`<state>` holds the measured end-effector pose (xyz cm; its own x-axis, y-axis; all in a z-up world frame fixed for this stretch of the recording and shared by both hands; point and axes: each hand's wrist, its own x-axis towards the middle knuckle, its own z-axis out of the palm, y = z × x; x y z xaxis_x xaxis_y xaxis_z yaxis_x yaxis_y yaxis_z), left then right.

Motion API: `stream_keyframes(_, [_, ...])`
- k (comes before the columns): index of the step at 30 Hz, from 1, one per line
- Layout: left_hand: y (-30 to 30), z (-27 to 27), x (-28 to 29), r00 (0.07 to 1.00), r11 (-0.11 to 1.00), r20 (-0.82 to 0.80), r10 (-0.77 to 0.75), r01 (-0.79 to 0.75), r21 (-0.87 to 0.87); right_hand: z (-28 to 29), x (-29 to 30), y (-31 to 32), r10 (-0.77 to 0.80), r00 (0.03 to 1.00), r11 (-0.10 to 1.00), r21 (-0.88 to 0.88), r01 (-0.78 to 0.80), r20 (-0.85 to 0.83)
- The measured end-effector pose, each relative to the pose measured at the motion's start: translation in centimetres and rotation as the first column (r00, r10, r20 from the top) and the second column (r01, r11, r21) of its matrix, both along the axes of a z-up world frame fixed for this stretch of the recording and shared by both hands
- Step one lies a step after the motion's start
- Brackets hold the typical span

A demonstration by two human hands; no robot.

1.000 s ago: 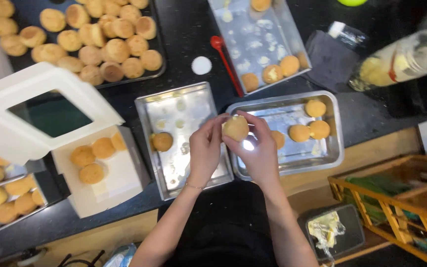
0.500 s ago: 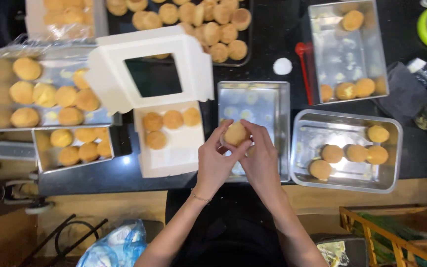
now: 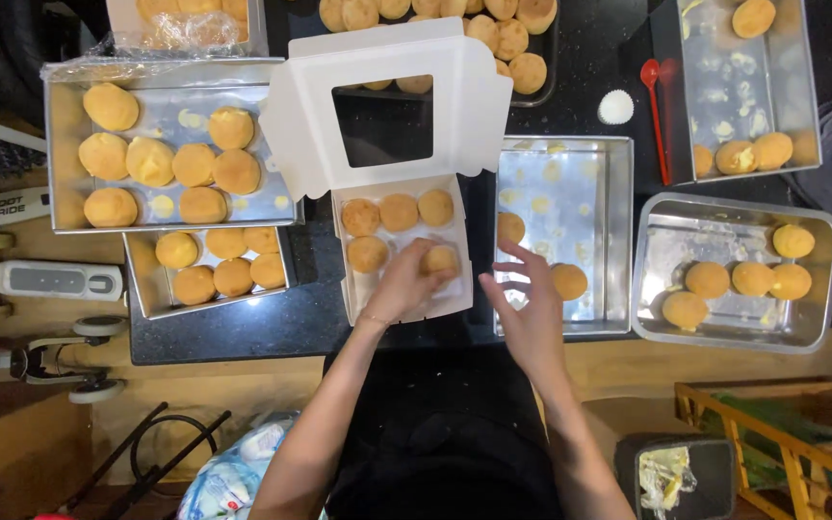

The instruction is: Packaging various pastries into white boxes with paper liners at a bakery.

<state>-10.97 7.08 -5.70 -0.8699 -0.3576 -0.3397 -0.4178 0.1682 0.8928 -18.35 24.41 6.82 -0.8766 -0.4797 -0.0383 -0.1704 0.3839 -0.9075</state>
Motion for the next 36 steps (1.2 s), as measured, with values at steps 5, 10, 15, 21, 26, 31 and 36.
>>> stream_keyframes(5, [-0.8,1.4,-0.4,0.979,0.958,-0.069,-0.19,0.17,-0.231,1.4,-0.3,0.2,-0.028,1.0,0.999,0.042,0.028,-0.002])
stream_keyframes(10, [0.4,3.4,0.7,0.998,0.884,-0.055,-0.027,-0.002,-0.467,0.1,-0.9,0.7,-0.03,0.999,0.997,0.068,0.029,0.017])
stream_keyframes(15, [2.4,2.5,0.2,0.996,0.902,0.013,0.092,-0.078,-0.425,-0.9,-2.2,1.0,0.012,1.0,0.994,0.107,-0.014,0.024])
stream_keyframes(21, [3.2,3.1,-1.2,0.958,0.938,-0.139,0.252,-0.277,-0.208,-2.0,-4.8,2.5,0.049,0.998,0.992,0.115,-0.045,-0.033])
stream_keyframes(26, [3.6,3.0,-1.9,0.93,0.899,-0.312,0.195,-0.296,-0.322,-3.6,-6.9,4.3,0.059,0.997,0.99,0.129,-0.053,-0.043])
stream_keyframes(31, [3.9,5.3,-2.8,0.959,0.882,-0.172,0.226,-0.276,-0.382,-5.5,-19.3,6.8,-0.072,0.971,0.996,0.039,0.083,-0.227])
stream_keyframes(36, [6.0,9.6,-2.4,0.954,0.728,-0.073,0.289,-0.269,-0.631,-11.1,-34.1,5.0,0.154,0.716,0.941,0.321,0.103,-0.681])
